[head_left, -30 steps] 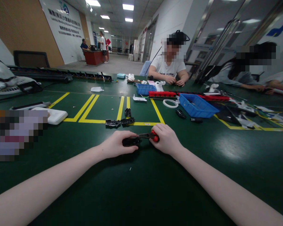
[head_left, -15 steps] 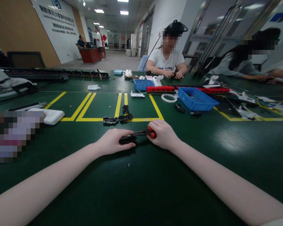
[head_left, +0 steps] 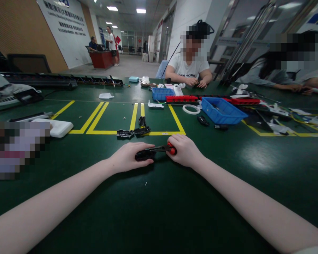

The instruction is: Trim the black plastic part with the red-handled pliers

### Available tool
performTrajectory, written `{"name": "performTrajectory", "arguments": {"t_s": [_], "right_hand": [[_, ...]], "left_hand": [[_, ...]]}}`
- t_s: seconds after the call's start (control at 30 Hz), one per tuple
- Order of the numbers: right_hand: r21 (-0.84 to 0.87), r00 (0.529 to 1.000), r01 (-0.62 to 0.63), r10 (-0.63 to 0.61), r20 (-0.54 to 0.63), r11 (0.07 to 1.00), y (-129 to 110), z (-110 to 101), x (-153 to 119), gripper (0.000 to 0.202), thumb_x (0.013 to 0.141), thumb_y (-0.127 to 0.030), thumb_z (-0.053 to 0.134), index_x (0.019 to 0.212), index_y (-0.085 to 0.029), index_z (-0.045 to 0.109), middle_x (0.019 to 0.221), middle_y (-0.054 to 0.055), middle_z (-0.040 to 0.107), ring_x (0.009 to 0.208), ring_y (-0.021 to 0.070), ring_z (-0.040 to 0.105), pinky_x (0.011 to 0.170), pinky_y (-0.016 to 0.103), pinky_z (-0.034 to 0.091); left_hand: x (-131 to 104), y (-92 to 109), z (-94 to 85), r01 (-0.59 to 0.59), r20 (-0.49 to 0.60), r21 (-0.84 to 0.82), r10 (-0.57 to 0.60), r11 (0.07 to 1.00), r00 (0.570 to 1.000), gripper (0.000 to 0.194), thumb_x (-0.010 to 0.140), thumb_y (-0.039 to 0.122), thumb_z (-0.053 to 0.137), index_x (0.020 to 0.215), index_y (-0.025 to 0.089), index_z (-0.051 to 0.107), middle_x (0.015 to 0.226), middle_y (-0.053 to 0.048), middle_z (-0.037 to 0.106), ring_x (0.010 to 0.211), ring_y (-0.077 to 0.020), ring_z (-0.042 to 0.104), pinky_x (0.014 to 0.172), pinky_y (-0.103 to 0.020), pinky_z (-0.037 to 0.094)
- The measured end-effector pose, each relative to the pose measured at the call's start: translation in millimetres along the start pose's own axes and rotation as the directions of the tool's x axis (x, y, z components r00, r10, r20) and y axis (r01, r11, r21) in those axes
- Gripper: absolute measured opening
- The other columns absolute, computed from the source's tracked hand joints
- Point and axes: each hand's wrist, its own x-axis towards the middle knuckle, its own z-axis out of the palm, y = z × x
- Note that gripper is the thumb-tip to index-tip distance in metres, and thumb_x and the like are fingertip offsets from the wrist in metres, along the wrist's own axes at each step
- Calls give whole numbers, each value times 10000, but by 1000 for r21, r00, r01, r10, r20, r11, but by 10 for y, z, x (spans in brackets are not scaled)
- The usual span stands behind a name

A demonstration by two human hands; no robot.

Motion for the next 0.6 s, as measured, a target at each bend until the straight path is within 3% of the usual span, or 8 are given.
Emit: {"name": "performTrajectory", "arguments": {"t_s": [0.3,0.47,0.6], "right_hand": [[-2,1000,-14,13,-10,1000,-19,0,-3,110,743,-199,614,798,-192,519,805,72,600,770,226,541,709,339,414],[-12,1000,-16,16,15,1000,-25,-8,0,95,761,-200,600,797,-189,512,831,85,613,784,231,553,718,343,422],[-26,1000,-6,6,-5,1000,-31,-20,-7,92,766,-212,595,796,-188,512,823,87,613,779,232,549,715,342,415]], "left_hand": [[-19,18,4,-9,-59,0,9,1000,998,488,878,407,642,1313,204,558,1177,-90,666,1023,-235,638,902,-373,503],[-7,25,-16,15,-10,-23,-15,1000,1000,441,883,422,628,1270,211,598,1154,-73,683,984,-226,643,847,-345,506],[-8,92,-60,77,51,-57,-74,995,996,290,929,391,567,1105,198,692,983,-48,726,827,-190,656,722,-289,489]]}}
